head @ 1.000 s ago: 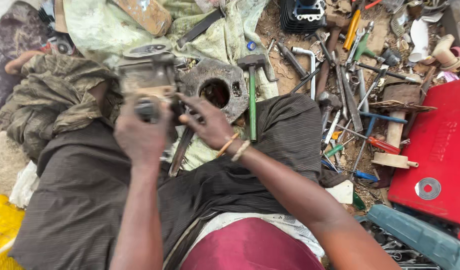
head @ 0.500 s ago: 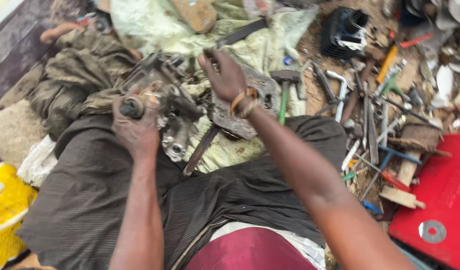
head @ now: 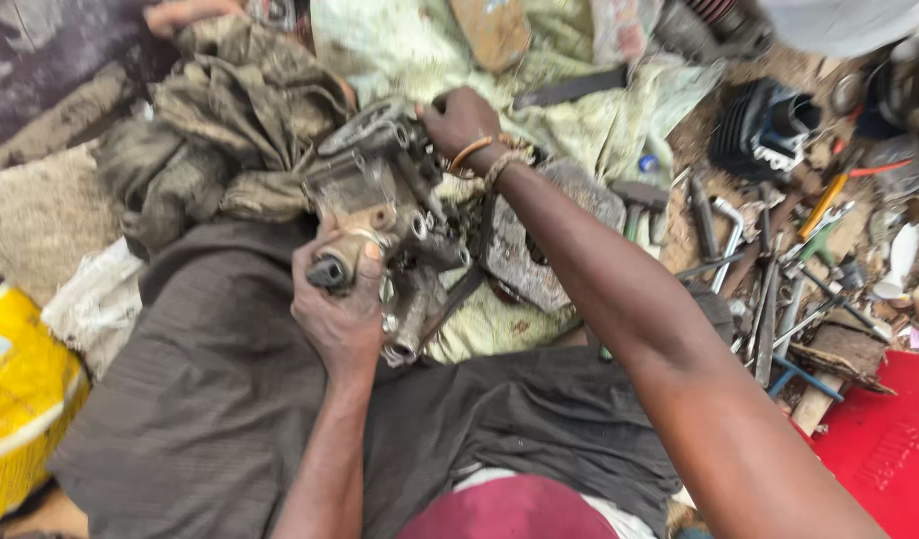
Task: The person is sitting on the ground repairing a small engine block. They use a wrench to loosen a bolt on the crankshaft, then use a hammer to tap the crankshaft and remove it from the engine casing.
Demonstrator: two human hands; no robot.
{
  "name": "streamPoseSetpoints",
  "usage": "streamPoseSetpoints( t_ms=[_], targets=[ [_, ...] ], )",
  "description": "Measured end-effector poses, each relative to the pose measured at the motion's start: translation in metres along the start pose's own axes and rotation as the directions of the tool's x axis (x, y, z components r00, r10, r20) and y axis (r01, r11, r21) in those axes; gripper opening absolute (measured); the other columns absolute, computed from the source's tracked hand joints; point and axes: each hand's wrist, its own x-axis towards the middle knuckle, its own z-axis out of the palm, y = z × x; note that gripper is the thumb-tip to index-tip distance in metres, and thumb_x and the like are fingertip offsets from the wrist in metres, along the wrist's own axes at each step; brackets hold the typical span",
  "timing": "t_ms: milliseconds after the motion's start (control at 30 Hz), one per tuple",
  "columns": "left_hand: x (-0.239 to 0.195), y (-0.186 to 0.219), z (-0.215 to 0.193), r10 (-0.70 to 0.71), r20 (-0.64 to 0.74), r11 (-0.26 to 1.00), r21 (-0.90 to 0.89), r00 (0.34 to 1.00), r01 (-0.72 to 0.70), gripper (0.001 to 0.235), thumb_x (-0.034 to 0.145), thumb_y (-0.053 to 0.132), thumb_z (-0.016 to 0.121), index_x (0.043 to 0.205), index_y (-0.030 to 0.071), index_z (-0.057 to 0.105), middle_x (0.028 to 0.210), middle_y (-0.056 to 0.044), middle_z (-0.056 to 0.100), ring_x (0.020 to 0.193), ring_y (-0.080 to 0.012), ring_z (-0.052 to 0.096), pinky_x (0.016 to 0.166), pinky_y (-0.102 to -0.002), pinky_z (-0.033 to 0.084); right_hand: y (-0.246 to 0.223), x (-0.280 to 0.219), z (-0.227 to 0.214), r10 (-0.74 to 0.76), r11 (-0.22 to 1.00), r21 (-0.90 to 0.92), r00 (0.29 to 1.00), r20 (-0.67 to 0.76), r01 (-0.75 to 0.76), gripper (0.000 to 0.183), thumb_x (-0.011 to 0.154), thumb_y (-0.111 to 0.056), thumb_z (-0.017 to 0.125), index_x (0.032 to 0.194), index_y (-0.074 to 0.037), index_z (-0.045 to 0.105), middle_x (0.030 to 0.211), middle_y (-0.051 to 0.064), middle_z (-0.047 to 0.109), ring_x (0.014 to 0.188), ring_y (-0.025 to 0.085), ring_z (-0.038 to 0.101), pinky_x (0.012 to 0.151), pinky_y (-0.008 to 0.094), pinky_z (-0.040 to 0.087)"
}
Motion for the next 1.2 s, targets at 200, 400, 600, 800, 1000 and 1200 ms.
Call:
streamPoseSetpoints(
  t_ms=[200, 400, 600, 800, 1000, 1200],
  targets=[
    [-0.021, 0.009, 0.017, 0.065, 0.002, 0.997, 0.035, 0.998, -0.065, 0.053, 0.093, 0.039, 0.081, 0.129, 0.004, 0.061, 0.131, -0.019, 0.070, 0.122, -0.0312, 0.072, 0.104, -0.041, 0.059, 0.001, -0.016, -0.074, -0.397, 0.906, -0.021, 0.828, -0.396, 0.423, 0.040, 0.096, -0.035, 0.074, 0.101, 0.005, 0.077, 0.087, 0.017, 0.077, 0.076, 0.023, 0.071, 0.071, 0.039, 0.057],
    [-0.025, -0.009, 0.049, 0.538, 0.437, 0.695, 0.254, 0.721, -0.673, 0.058, 0.089, 0.034, 0.080, 0.137, 0.007, 0.059, 0.155, -0.019, 0.049, 0.147, -0.0468, 0.039, 0.119, -0.059, 0.036, 0.096, -0.048, -0.125, -0.287, 0.807, 0.441, 0.914, -0.287, 0.392, 0.034, 0.102, -0.030, 0.072, 0.112, 0.003, 0.072, 0.100, 0.009, 0.074, 0.092, 0.017, 0.066, 0.082, 0.034, 0.056],
    [-0.041, -0.043, 0.068, 0.433, 0.682, 0.545, 0.322, 0.589, -0.774, 0.059, 0.092, 0.039, 0.076, 0.138, 0.007, 0.058, 0.163, -0.018, 0.038, 0.155, -0.0402, 0.025, 0.125, -0.056, 0.026, 0.191, -0.144, -0.082, -0.036, 0.920, 0.329, 0.882, -0.470, 0.213, 0.039, 0.104, -0.031, 0.069, 0.127, 0.000, 0.067, 0.120, 0.015, 0.070, 0.112, 0.027, 0.066, 0.097, 0.038, 0.053],
    [-0.067, -0.051, 0.067, 0.197, 0.323, 0.846, 0.422, 0.926, -0.327, 0.061, 0.100, 0.049, 0.067, 0.133, -0.002, 0.056, 0.132, -0.022, 0.057, 0.123, -0.0327, 0.057, 0.100, -0.049, 0.049, 0.202, -0.223, -0.052, 0.341, 0.940, 0.184, 0.818, -0.463, -0.288, 0.064, 0.088, -0.027, 0.075, 0.139, 0.003, 0.050, 0.130, 0.027, 0.057, 0.120, 0.042, 0.057, 0.102, 0.048, 0.046],
    [-0.056, -0.081, 0.064, -0.383, 0.499, 0.911, 0.066, 0.777, 0.407, 0.068, 0.094, 0.063, 0.057, 0.119, 0.000, 0.062, 0.088, -0.007, 0.074, 0.073, -0.0175, 0.070, 0.063, -0.032, 0.052, 0.237, -0.214, -0.038, 0.473, 0.865, 0.336, 0.829, -0.299, -0.373, 0.058, 0.091, -0.025, 0.071, 0.136, 0.007, 0.053, 0.110, 0.023, 0.070, 0.086, 0.037, 0.071, 0.076, 0.044, 0.058],
    [-0.046, -0.107, 0.071, -0.408, 0.606, 0.817, -0.091, 0.683, 0.569, 0.074, 0.093, 0.075, 0.048, 0.102, 0.002, 0.059, 0.079, -0.007, 0.071, 0.067, -0.0125, 0.069, 0.058, -0.028, 0.056, 0.240, -0.215, -0.089, 0.403, 0.760, 0.615, 0.894, -0.193, -0.210, 0.040, 0.093, -0.024, 0.075, 0.114, 0.010, 0.073, 0.085, 0.015, 0.074, 0.058, 0.015, 0.063, 0.051, 0.031, 0.052]
  ],
)
